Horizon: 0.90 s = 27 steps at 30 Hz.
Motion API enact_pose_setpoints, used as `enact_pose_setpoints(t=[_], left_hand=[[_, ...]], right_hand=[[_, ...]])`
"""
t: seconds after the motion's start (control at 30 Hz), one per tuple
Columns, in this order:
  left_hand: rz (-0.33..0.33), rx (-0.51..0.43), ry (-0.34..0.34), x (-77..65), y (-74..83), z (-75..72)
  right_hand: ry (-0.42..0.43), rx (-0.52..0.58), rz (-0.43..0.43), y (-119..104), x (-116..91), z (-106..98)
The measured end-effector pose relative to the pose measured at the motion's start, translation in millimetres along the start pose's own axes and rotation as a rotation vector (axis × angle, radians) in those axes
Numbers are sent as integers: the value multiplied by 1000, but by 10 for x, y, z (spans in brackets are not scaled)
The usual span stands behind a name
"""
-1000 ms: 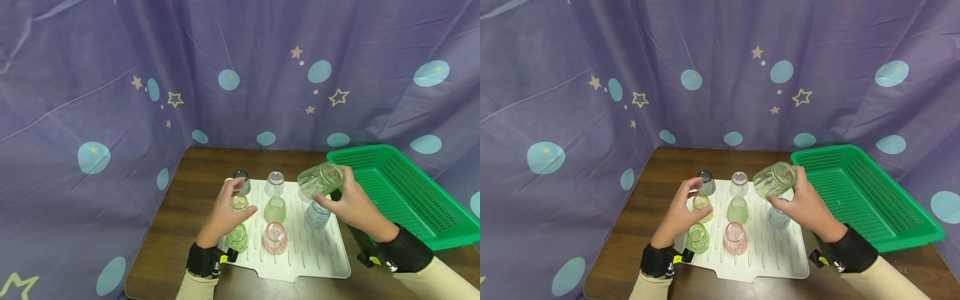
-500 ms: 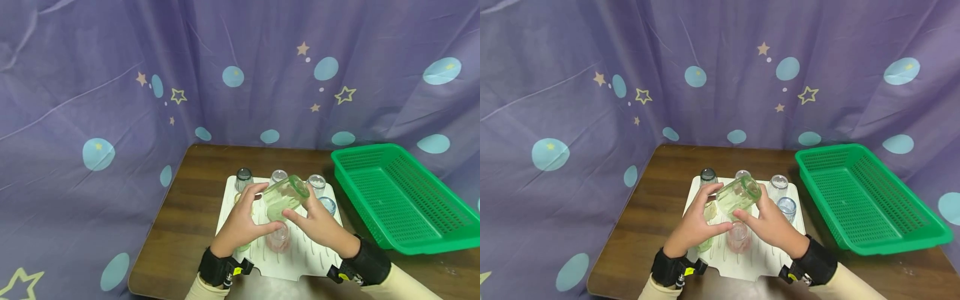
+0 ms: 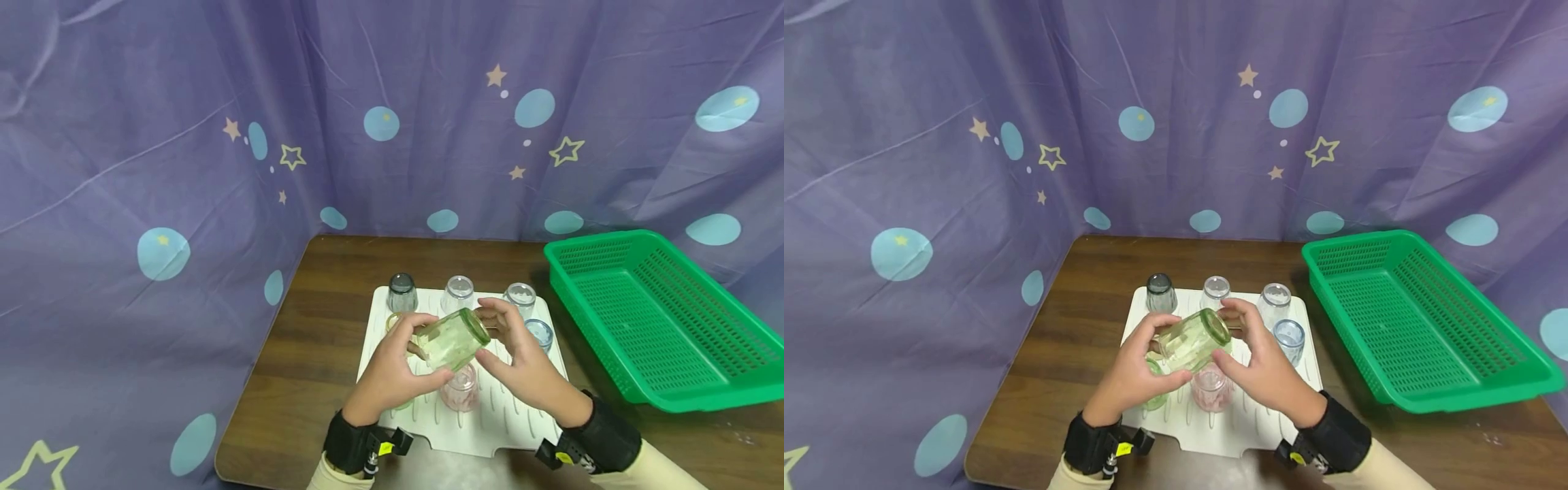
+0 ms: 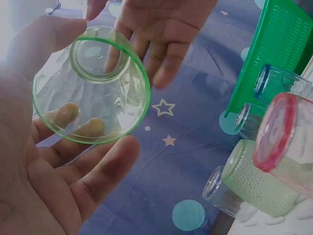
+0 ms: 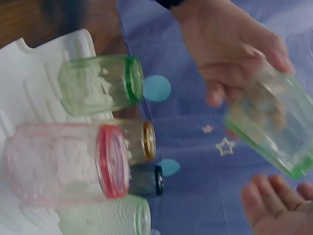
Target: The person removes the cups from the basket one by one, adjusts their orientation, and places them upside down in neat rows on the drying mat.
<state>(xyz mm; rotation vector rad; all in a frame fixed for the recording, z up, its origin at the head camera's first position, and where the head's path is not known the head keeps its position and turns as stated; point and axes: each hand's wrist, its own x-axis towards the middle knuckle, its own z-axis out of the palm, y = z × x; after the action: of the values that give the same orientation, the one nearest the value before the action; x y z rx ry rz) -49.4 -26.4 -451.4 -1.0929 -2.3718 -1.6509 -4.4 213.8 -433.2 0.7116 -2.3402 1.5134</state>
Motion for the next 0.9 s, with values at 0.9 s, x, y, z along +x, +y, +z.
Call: enact_pose_setpoints(t=[0.9], left_hand=[[28, -49, 54, 11, -331, -159]], right_hand=[[119, -669, 113, 590, -806, -332]])
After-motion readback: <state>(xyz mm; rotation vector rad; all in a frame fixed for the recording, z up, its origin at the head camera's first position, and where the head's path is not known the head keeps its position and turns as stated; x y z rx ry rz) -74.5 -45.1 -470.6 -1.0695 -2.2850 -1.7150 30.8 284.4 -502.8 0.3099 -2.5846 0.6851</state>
